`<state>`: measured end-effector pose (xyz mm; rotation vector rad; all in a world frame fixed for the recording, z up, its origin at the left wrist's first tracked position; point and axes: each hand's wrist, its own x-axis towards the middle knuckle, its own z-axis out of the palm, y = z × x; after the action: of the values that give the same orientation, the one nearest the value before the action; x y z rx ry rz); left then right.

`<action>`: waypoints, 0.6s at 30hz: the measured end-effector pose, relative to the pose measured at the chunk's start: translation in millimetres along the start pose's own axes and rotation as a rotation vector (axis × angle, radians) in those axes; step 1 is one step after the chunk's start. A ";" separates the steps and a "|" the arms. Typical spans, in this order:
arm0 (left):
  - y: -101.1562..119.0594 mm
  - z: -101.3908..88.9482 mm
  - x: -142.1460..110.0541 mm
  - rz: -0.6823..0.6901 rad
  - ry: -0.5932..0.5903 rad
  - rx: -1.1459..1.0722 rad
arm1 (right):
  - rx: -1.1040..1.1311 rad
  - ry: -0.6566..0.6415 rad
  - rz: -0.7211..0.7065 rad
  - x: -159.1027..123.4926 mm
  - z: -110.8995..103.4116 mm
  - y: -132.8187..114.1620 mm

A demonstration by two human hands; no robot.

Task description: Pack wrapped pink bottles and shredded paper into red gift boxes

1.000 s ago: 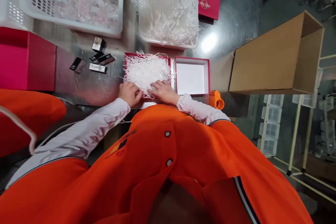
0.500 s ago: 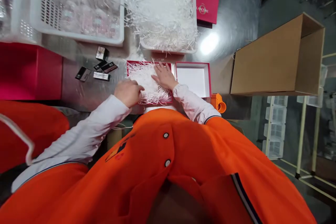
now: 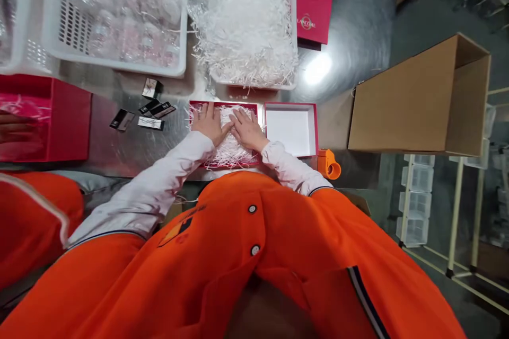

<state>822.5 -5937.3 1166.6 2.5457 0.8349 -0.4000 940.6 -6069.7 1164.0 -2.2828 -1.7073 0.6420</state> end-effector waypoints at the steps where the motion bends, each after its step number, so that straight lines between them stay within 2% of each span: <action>1: 2.4 1.2 -3.7 -0.037 -0.032 -0.002 | -0.010 0.037 0.009 -8.3 -8.1 -0.7; 3: 6.9 -0.4 -5.8 -0.090 -0.108 -0.007 | -0.027 0.127 0.060 -33.3 -26.4 5.6; 5: 9.5 -7.4 -5.2 -0.106 -0.169 -0.020 | -0.038 0.151 0.148 -66.9 -41.3 23.7; 6: 10.5 -12.5 -5.7 -0.104 -0.180 -0.024 | -0.048 0.111 0.196 -85.2 -45.0 36.2; 8: 13.3 -24.2 -11.0 -0.098 -0.135 -0.018 | -0.091 -0.077 0.276 -119.7 -42.1 63.0; 10: 18.6 -35.5 -22.2 -0.094 0.001 -0.003 | -0.131 -0.285 0.315 -146.5 -28.1 85.5; 12: 25.2 -44.2 -36.5 -0.069 0.159 -0.010 | -0.116 -0.386 0.320 -163.3 -11.8 100.0; 13: 28.2 -47.3 -43.5 -0.048 0.219 -0.029 | -0.088 -0.382 0.319 -168.8 -6.3 104.6; 15: 32.5 -50.8 -54.4 0.020 0.300 -0.104 | 0.007 -0.274 0.324 -178.5 -5.7 110.3; 18: 35.8 -50.8 -58.9 0.164 0.355 -0.285 | 0.310 0.079 0.310 -201.0 -33.8 115.5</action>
<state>805.6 -5967.8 1244.8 2.4214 0.7331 0.2156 1008.7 -6292.6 1187.4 -2.3242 -1.1349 0.8003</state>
